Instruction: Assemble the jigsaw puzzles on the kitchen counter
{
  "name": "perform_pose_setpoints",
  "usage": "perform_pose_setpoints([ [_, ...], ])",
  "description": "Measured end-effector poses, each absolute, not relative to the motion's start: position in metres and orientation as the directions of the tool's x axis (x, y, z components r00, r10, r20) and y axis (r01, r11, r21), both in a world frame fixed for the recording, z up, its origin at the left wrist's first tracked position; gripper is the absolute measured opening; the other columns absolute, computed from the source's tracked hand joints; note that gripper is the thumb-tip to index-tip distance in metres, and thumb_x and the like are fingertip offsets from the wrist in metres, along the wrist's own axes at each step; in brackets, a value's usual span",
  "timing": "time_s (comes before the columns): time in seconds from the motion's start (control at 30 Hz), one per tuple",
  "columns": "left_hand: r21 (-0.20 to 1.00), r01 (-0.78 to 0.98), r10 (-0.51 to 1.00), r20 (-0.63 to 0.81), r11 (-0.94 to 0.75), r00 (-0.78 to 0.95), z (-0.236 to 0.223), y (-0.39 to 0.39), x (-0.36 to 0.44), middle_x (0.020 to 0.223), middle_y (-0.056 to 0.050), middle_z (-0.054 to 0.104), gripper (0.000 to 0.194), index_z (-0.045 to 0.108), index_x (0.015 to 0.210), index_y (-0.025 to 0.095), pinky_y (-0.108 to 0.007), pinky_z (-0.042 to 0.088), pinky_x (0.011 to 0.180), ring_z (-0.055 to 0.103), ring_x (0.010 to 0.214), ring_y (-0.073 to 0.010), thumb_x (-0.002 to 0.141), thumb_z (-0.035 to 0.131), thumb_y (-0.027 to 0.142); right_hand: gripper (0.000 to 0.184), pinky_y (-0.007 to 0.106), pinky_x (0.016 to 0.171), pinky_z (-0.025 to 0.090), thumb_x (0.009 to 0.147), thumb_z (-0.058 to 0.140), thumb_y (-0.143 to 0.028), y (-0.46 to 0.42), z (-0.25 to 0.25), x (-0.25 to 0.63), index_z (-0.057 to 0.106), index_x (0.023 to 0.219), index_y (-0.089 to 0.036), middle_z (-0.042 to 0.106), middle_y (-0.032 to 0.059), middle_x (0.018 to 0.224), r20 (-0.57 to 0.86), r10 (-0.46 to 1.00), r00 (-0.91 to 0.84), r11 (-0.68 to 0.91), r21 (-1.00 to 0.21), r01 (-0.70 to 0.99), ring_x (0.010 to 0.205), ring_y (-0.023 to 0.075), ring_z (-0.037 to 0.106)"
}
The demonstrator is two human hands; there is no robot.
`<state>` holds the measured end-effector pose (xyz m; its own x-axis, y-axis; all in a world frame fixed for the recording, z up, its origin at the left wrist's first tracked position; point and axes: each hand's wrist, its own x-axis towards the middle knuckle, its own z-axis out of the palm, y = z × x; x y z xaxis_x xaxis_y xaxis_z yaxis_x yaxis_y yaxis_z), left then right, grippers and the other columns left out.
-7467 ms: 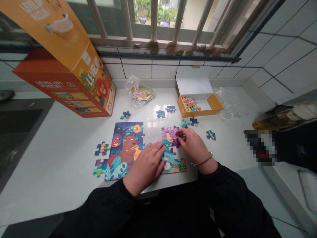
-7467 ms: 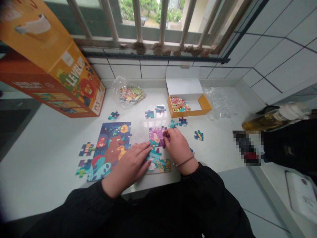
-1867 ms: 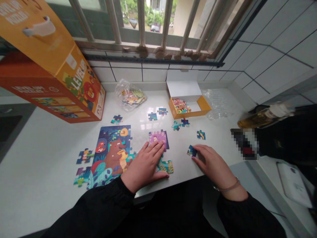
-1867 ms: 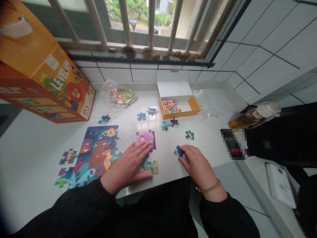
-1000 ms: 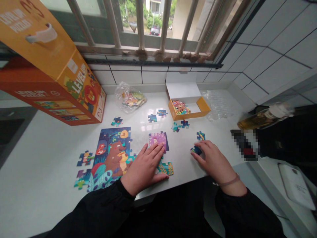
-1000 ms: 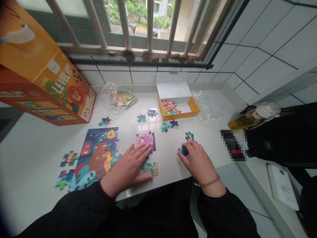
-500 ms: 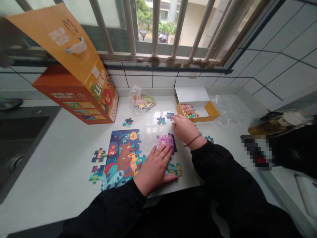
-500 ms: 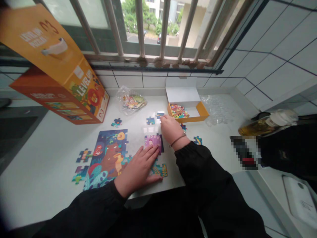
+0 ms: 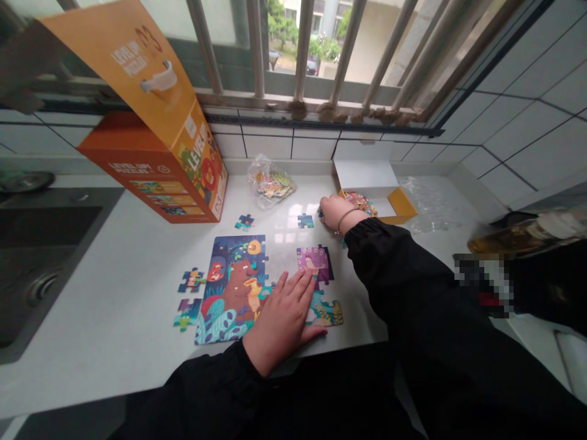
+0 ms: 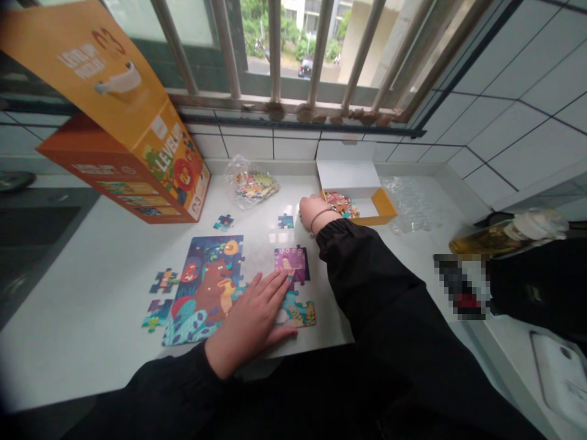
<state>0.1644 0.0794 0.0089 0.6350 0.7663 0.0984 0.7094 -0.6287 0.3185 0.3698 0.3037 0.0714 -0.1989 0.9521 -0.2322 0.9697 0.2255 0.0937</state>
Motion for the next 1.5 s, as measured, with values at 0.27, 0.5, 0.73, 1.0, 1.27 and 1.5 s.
perform_pose_setpoints([
  [0.27,0.295,0.709,0.756,0.083,-0.641,0.649,0.004,0.049,0.145,0.174,-0.017,0.045,0.075,0.042,0.168,0.016,-0.06,0.036,0.133,0.044,0.161,-0.0359,0.105,0.065,0.051,0.031,0.038,0.104,0.055,0.099,0.065,-0.018,0.29,0.066,0.373,0.074,0.127,-0.008,0.07,0.0257,0.131,-0.221,0.929,-0.297,0.316,0.056,0.947,0.116,0.0321,0.073],
  [0.5,0.28,0.816,0.861,0.224,-0.506,0.457,0.023,0.026,0.063,0.169,-0.015,0.054,0.059,0.038,0.168,0.022,-0.058,0.044,0.13,0.05,0.157,-0.032,0.112,0.053,0.033,0.031,0.04,0.099,0.058,0.096,0.062,-0.011,0.269,0.064,0.375,0.076,0.124,-0.01,0.071,0.0228,0.126,-0.2,0.906,-0.374,0.383,0.008,0.924,0.111,0.0319,0.074],
  [0.73,0.271,0.934,0.944,0.293,-0.232,0.149,0.006,0.028,-0.051,0.153,-0.019,0.065,0.044,0.055,0.152,0.019,-0.065,0.052,0.12,0.064,0.141,-0.0354,0.11,0.044,0.024,0.034,0.036,0.113,0.049,0.109,0.052,-0.023,0.257,0.074,0.314,0.072,0.136,-0.016,0.071,0.0159,0.137,-0.081,0.829,-0.553,0.544,-0.115,0.831,0.128,0.0275,0.067],
  [1.0,0.314,0.916,0.946,0.28,-0.25,0.163,0.01,0.032,-0.069,0.158,-0.015,0.063,0.043,0.062,0.147,0.021,-0.058,0.051,0.124,0.059,0.147,-0.0309,0.109,0.042,0.02,0.037,0.037,0.101,0.054,0.108,0.061,-0.036,0.271,0.065,0.207,0.071,0.132,-0.009,0.074,0.02,0.131,-0.066,0.787,-0.614,0.597,-0.17,0.784,0.12,0.0309,0.072],
  [1.27,0.291,0.909,0.948,0.196,-0.299,0.249,0.011,0.035,-0.069,0.158,-0.013,0.065,0.04,0.068,0.144,0.024,-0.061,0.047,0.125,0.062,0.147,-0.0328,0.11,0.055,0.04,0.034,0.037,0.1,0.054,0.1,0.073,-0.033,0.288,0.06,0.181,0.073,0.124,-0.009,0.073,0.0221,0.127,-0.101,0.793,-0.601,0.586,-0.143,0.798,0.117,0.0316,0.072],
  [1.5,0.34,0.899,0.953,0.216,-0.276,0.211,0.012,0.035,-0.08,0.163,-0.017,0.058,0.052,0.061,0.149,0.023,-0.061,0.049,0.124,0.058,0.148,-0.0366,0.106,0.063,0.052,0.047,0.037,0.106,0.052,0.101,0.07,-0.035,0.268,0.078,0.204,0.063,0.142,-0.013,0.069,0.0192,0.138,-0.016,0.781,-0.624,0.613,-0.173,0.771,0.124,0.0305,0.068],
])
